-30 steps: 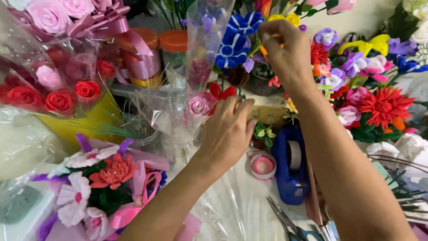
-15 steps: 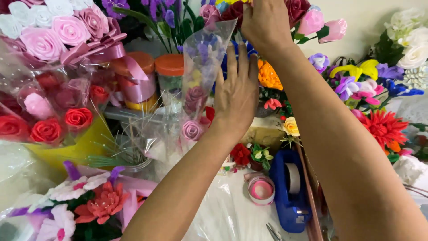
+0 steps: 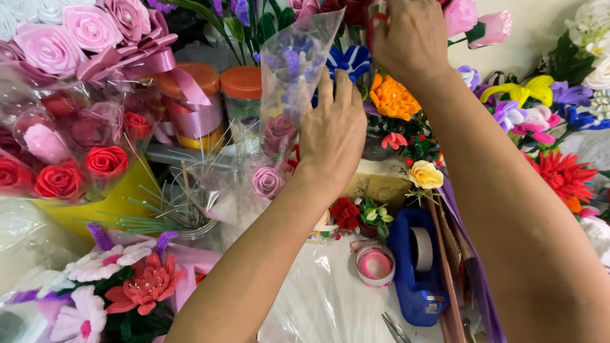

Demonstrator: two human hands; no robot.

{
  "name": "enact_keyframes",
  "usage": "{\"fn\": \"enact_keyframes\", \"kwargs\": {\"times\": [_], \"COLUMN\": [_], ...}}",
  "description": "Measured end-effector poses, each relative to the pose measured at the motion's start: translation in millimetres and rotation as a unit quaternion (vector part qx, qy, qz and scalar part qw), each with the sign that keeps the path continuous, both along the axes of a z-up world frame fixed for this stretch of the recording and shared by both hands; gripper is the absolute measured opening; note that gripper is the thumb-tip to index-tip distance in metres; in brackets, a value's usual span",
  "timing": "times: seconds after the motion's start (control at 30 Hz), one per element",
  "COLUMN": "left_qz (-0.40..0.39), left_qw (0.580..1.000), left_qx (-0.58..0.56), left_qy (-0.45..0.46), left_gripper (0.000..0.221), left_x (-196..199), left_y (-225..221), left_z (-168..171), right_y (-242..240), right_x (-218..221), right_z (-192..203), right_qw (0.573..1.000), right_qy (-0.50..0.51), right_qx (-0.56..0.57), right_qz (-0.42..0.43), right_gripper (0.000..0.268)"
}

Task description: Wrapping individual artificial roses in clear plastic sleeves and securing the base with ties.

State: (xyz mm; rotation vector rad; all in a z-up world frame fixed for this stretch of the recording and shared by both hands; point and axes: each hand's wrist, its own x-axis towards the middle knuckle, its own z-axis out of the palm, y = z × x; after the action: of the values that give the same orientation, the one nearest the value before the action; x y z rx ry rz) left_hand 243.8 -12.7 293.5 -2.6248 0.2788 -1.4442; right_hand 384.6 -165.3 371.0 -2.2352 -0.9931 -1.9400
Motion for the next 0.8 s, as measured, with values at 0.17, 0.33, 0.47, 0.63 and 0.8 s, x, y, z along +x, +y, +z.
{"fn": "enact_keyframes", "kwargs": {"times": [0.17,0.33,0.47,0.63,0.8], "left_qz": [0.013,0.026,0.041,0.048,0.056], "left_qw": [1.000,0.999,0.998,0.998,0.998], "left_qx": [0.007,0.005,0.014,0.023,0.018], "left_qy": [0.010,-0.034,-0.037,-0.030,0.013], "left_gripper": [0.041,0.036,0.036,0.031,0.032], "left_x": [-0.5,-4.7,-4.8,-9.4,-15.2], "left_y": [-0.2,-1.2,-2.6,0.4,1.0], "left_z": [0.1,-1.2,-3.3,-2.1,-0.5], "right_y": [-11.6,6.5,19.2,33.3,16.4], "right_x": [-26.2,-56.9,-59.7,-60.5,1.5], "right_z": [0.1,6.3,6.9,8.7,14.8], "right_qw": [0.995,0.978,0.969,0.971,0.982], "right_qy": [0.089,0.069,0.082,0.064,0.184], "right_qx": [0.024,0.003,-0.036,-0.070,0.024], "right_qz": [0.043,0.196,0.232,0.217,0.022], "right_gripper": [0.029,0.022,0.021,0.021,0.018]}}
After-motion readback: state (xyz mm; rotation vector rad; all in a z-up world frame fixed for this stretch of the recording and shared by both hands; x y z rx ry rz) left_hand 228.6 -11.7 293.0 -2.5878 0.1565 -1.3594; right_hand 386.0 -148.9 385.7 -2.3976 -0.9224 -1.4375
